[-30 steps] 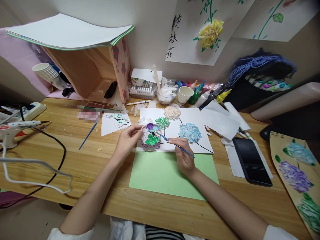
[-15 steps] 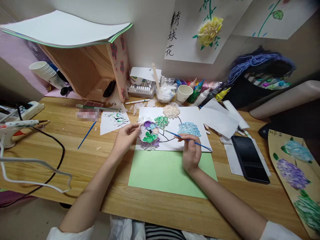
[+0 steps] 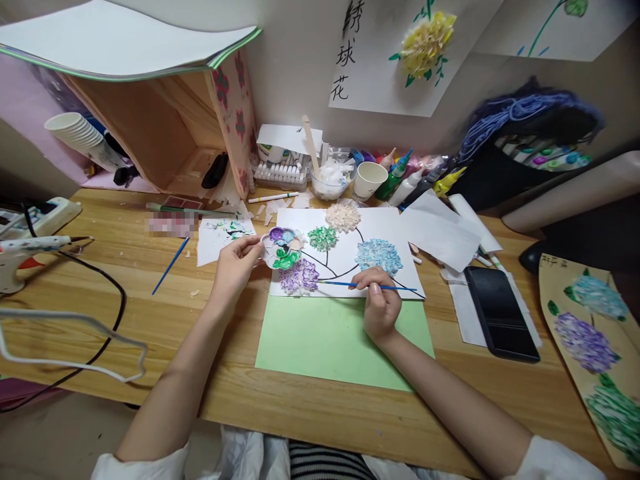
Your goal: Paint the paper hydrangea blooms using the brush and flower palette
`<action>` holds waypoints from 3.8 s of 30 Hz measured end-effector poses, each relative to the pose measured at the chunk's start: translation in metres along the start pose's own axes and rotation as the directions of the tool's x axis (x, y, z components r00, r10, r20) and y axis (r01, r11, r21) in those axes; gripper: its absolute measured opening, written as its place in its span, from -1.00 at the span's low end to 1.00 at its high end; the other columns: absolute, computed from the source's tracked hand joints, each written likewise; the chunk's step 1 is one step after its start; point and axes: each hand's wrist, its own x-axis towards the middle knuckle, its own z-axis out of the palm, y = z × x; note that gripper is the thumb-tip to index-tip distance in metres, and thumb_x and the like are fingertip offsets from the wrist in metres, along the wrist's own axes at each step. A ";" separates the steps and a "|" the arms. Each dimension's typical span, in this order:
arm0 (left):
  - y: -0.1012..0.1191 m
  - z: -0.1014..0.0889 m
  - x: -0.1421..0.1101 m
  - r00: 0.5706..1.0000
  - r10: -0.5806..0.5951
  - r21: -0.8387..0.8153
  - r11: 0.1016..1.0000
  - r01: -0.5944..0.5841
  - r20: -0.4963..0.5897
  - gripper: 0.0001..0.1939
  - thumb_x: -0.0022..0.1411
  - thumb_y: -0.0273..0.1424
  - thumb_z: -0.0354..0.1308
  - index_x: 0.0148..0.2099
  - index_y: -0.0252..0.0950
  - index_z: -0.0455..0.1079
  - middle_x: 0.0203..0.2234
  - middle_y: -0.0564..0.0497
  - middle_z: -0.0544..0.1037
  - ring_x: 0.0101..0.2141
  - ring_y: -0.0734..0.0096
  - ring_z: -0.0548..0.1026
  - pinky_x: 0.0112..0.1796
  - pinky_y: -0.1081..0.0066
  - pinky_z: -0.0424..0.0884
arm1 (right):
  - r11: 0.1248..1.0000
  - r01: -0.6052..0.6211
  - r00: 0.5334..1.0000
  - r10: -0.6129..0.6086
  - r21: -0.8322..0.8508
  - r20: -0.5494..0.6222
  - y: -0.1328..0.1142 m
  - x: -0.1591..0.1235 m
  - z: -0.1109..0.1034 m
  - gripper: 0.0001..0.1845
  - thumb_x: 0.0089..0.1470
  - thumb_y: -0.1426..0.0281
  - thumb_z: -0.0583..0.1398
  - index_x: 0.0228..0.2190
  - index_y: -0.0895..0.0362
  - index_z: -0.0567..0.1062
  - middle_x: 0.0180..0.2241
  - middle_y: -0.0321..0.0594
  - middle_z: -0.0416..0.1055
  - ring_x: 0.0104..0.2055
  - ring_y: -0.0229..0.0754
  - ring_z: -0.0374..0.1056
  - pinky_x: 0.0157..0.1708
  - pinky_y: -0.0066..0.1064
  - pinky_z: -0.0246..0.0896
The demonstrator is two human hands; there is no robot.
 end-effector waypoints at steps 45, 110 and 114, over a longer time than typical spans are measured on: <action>-0.011 -0.001 0.006 0.987 0.057 -0.139 0.990 -0.037 0.148 -0.85 -0.13 -0.41 0.27 -0.43 -0.36 0.46 -0.57 0.02 0.55 -0.50 0.42 0.51 -0.38 0.40 0.50 | 0.888 0.396 0.878 -0.290 -0.235 0.381 -0.008 0.000 0.011 -0.70 0.23 0.44 -0.01 -0.09 -0.01 0.42 -0.11 -0.18 0.46 -0.04 -0.11 0.36 -0.11 -0.21 0.25; -0.019 -0.009 0.022 0.982 0.177 0.005 0.984 -0.177 -0.072 -0.77 -0.07 -0.40 0.12 -0.33 -0.40 0.47 -0.50 -0.01 0.54 -0.47 0.38 0.50 -0.37 0.38 0.48 | 0.836 0.545 0.733 -0.440 -0.062 0.520 -0.022 -0.012 0.008 -0.74 0.03 0.63 0.00 -0.33 0.09 0.37 -0.43 -0.20 0.42 -0.33 -0.18 0.32 -0.33 -0.30 0.28; -0.018 -0.009 0.020 0.979 0.189 0.024 0.982 -0.188 -0.080 -0.83 -0.07 -0.42 0.12 -0.38 -0.39 0.46 -0.54 0.02 0.52 -0.49 0.40 0.49 -0.38 0.39 0.48 | 0.837 0.544 0.731 -0.443 -0.051 0.520 -0.022 -0.013 0.007 -0.74 0.03 0.63 -0.01 -0.34 0.08 0.36 -0.45 -0.21 0.40 -0.36 -0.18 0.31 -0.35 -0.29 0.27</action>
